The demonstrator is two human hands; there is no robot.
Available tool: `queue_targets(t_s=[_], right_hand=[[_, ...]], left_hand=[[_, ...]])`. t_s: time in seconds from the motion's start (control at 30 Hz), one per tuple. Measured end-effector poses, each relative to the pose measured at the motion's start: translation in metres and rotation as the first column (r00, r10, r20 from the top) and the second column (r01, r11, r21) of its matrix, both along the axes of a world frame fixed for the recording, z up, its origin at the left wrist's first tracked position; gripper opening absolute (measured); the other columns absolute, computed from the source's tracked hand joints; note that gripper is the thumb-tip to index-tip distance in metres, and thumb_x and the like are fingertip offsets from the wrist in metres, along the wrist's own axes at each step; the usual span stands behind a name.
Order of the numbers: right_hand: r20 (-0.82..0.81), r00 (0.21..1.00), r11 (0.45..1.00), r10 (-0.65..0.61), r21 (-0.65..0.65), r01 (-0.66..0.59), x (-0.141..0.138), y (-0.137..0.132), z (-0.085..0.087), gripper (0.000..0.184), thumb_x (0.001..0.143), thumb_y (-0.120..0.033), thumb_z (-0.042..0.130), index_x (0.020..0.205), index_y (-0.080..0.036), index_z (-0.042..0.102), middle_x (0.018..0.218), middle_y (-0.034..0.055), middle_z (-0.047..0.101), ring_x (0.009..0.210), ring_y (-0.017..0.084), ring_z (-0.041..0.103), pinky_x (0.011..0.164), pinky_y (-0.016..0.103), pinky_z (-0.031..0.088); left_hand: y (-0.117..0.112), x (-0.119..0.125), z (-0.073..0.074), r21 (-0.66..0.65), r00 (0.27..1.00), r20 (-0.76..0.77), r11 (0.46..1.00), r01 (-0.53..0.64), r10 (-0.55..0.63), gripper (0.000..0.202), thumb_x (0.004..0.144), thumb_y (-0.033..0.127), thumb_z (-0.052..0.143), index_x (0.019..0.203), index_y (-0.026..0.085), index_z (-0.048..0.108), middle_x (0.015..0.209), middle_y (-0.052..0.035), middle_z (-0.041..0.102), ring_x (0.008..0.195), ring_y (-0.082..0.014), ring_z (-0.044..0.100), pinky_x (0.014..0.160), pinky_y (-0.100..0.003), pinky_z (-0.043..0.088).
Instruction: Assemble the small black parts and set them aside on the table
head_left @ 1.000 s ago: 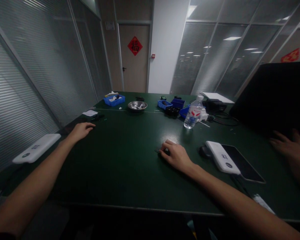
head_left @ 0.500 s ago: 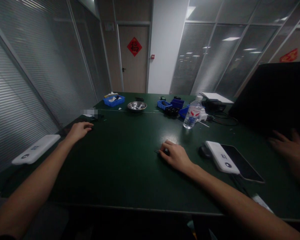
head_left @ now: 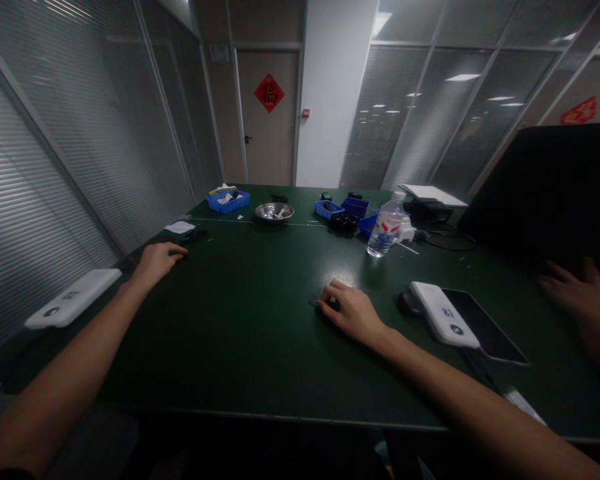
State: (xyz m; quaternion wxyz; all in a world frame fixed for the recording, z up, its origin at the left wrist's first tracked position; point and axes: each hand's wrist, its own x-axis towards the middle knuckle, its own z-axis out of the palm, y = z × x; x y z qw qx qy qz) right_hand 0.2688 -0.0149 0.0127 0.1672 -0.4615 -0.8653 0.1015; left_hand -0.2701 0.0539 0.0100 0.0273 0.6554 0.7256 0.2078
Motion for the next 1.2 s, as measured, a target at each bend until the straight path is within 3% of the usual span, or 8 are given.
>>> queue_targets(t_s=[0.23,0.37,0.47,0.6,0.73,0.83,0.97,1.2], right_hand=[[0.005,1.0,1.0,0.005,-0.005,-0.005,0.0,0.001,0.0,0.013,0.099,-0.032,0.059,0.098,-0.021,0.065,0.102,0.0031,0.062,0.079,0.014,0.059,0.069,0.026,0.04],[0.008,1.0,1.0,0.003,0.006,-0.003,0.001,0.002,-0.003,0.014,0.099,-0.033,0.059,0.098,-0.021,0.065,0.101,0.003,0.062,0.077,0.014,0.059,0.068,0.026,0.039],[0.012,1.0,1.0,0.0,0.007,-0.001,0.0,0.002,-0.003,0.013,0.099,-0.032,0.059,0.098,-0.021,0.065,0.101,0.0031,0.062,0.077,0.014,0.059,0.068,0.026,0.038],[-0.002,1.0,1.0,0.004,0.006,-0.004,0.0,0.0,0.0,0.013,0.098,-0.033,0.059,0.096,-0.021,0.065,0.1,0.003,0.062,0.077,0.014,0.059,0.068,0.026,0.039],[-0.009,1.0,1.0,0.01,0.005,-0.01,0.001,0.001,-0.001,0.013,0.098,-0.032,0.058,0.097,-0.021,0.065,0.1,0.003,0.062,0.077,0.014,0.059,0.069,0.026,0.04],[-0.01,1.0,1.0,0.014,0.005,-0.014,0.002,0.001,-0.002,0.013,0.098,-0.033,0.059,0.097,-0.021,0.065,0.101,0.003,0.062,0.077,0.014,0.059,0.069,0.026,0.04],[-0.007,1.0,1.0,0.012,0.01,-0.012,0.001,0.0,-0.001,0.013,0.098,-0.032,0.058,0.097,-0.021,0.065,0.101,0.0028,0.062,0.076,0.014,0.058,0.067,0.026,0.04],[-0.009,1.0,1.0,0.012,0.003,-0.012,0.001,0.001,0.0,0.014,0.098,-0.033,0.059,0.097,-0.021,0.065,0.1,0.003,0.063,0.076,0.014,0.059,0.067,0.027,0.039]], left_hand=[[-0.001,0.002,0.004,-0.035,0.983,0.169,0.997,-0.067,0.072,0.031,0.089,0.02,0.072,0.119,0.016,0.072,0.118,0.0004,0.074,0.109,-0.0203,0.065,0.1,-0.031,0.048],[0.006,-0.001,-0.001,-0.072,0.966,0.223,0.991,-0.116,0.129,0.035,0.089,0.015,0.072,0.124,0.009,0.067,0.103,0.0003,0.078,0.093,-0.0108,0.068,0.088,-0.021,0.05],[0.006,-0.003,-0.002,-0.089,0.959,0.223,0.983,-0.161,0.177,0.037,0.091,0.019,0.072,0.124,0.006,0.066,0.099,-0.0009,0.078,0.091,-0.0104,0.066,0.079,-0.018,0.048],[0.0,-0.002,0.002,-0.09,0.963,0.142,0.972,-0.217,0.229,0.035,0.087,0.031,0.076,0.115,0.01,0.073,0.098,0.0005,0.076,0.089,-0.0145,0.064,0.074,-0.021,0.047],[-0.004,0.006,0.005,-0.042,0.985,0.04,0.985,-0.166,0.168,0.023,0.089,0.027,0.071,0.107,0.015,0.076,0.104,0.0001,0.075,0.095,-0.0179,0.065,0.083,-0.026,0.048],[-0.004,0.015,0.004,-0.01,0.992,-0.051,0.993,-0.114,0.113,0.019,0.09,0.023,0.067,0.103,0.015,0.078,0.109,-0.0062,0.074,0.104,-0.0246,0.066,0.09,-0.032,0.049],[-0.004,0.026,0.003,-0.016,0.955,-0.276,0.993,-0.117,0.108,0.026,0.093,0.022,0.056,0.106,0.013,0.076,0.113,-0.0165,0.072,0.105,-0.0324,0.066,0.087,-0.039,0.051],[-0.013,0.043,0.01,-0.008,0.909,-0.396,0.99,-0.143,0.128,0.022,0.094,0.021,0.054,0.103,0.008,0.071,0.104,-0.0145,0.069,0.097,-0.0279,0.064,0.079,-0.034,0.05]])
